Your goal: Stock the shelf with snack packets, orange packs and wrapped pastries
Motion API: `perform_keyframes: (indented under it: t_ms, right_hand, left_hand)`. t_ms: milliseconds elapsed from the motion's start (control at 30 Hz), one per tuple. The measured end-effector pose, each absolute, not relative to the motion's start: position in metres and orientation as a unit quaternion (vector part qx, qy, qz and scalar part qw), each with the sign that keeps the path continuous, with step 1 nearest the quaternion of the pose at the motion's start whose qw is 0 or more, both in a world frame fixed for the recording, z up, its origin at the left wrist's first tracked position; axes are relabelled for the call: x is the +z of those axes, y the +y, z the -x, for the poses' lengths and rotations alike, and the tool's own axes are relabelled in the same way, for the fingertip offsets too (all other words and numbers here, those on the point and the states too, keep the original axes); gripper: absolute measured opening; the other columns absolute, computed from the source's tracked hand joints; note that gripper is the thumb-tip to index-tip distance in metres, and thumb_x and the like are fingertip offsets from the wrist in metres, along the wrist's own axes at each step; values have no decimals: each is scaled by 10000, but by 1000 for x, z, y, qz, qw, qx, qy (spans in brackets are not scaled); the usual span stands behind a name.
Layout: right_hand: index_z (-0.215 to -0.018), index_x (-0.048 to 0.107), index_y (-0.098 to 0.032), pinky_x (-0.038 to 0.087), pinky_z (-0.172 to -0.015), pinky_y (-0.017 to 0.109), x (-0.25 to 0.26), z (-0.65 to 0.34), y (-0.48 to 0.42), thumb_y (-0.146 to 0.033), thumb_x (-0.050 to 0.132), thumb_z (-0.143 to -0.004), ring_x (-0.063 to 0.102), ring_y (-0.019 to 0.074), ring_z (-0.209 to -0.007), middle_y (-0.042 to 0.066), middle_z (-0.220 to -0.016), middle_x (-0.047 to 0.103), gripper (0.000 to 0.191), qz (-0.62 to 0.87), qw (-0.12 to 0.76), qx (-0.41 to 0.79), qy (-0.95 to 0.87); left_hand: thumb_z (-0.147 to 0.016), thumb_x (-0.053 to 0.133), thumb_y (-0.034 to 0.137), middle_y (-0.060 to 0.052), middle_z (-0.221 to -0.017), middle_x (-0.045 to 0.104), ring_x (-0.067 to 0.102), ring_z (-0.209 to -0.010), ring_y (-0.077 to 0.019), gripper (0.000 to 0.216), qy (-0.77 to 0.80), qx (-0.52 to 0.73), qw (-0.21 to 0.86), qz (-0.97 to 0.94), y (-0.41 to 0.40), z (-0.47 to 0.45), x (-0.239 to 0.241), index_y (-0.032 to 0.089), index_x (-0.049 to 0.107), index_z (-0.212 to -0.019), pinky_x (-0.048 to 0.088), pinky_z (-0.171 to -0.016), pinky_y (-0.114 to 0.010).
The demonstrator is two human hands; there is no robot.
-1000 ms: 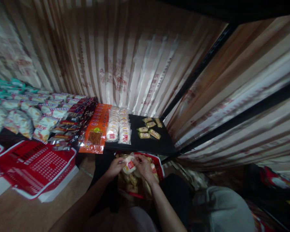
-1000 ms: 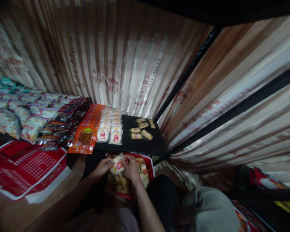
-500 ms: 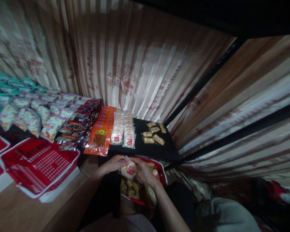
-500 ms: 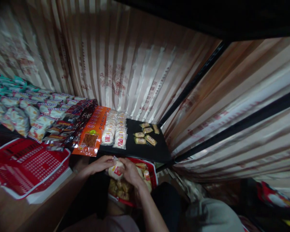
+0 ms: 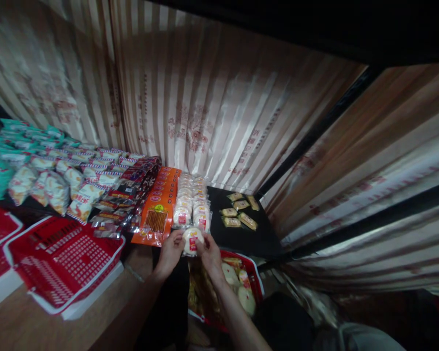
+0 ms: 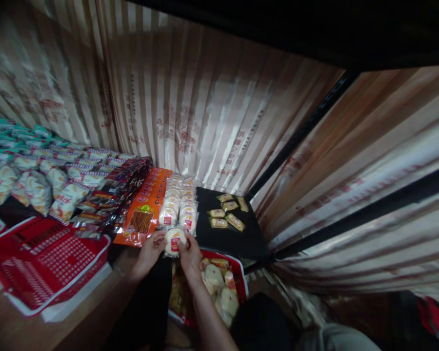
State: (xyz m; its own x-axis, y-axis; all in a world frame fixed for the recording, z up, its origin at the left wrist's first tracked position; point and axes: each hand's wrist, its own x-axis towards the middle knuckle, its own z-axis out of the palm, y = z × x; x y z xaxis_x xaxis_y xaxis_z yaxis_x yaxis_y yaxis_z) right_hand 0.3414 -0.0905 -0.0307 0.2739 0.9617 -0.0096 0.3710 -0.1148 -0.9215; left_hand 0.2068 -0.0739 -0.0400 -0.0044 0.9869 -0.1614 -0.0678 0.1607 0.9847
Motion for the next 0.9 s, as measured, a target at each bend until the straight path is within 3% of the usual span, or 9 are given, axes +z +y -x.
perform_keyframes:
  t_ms: [133, 300, 533, 900]
  right_hand:
    - [-1081, 617, -161, 416, -924, 359, -22, -327, -77, -338, 505, -773, 565, 251, -1026, 117, -1083, 636, 372, 709, 350, 178, -587]
    - [-1173, 556, -120, 418, -922, 345, -20, -311, -61, -299, 430, -831, 555, 251, -1067, 139, -1137, 612, 406, 730, 283, 142, -606]
    - [-1349, 368, -173, 380, -982, 364, -36, -306, -55, -261, 408, -837, 468, 240, -1177, 104, -1276, 522, 521, 715, 284, 81, -633]
    - [-1248, 501, -134, 432, -931, 382, -66, -313, -52, -154, 408, -800, 466, 231, -1131, 147, -1216, 519, 458, 647, 323, 19, -691]
  left_hand:
    - [-762, 488, 167, -89, -920, 670, 629, -800, -149, 278, 576, 475, 464, -476, -55, -198, -40, 116, 572, -1022, 506, -758, -280]
    - [-807, 451, 157, -89, -976, 679, 637, -848, -160, 338, 640, 410, 351, -547, -39, -189, -30, 133, 546, -1130, 485, -785, -280]
    - [-835, 404, 154, -130, -1038, 666, 616, -980, -196, 341, 676, 358, 273, -583, -29, -194, -34, 99, 557, -1134, 470, -845, -304]
    - [-834, 424, 225, -165, -1210, 550, 484, -1144, -267, 414, 640, 426, 114, -629, -27, -205, -67, 98, 484, -1224, 419, -957, -439]
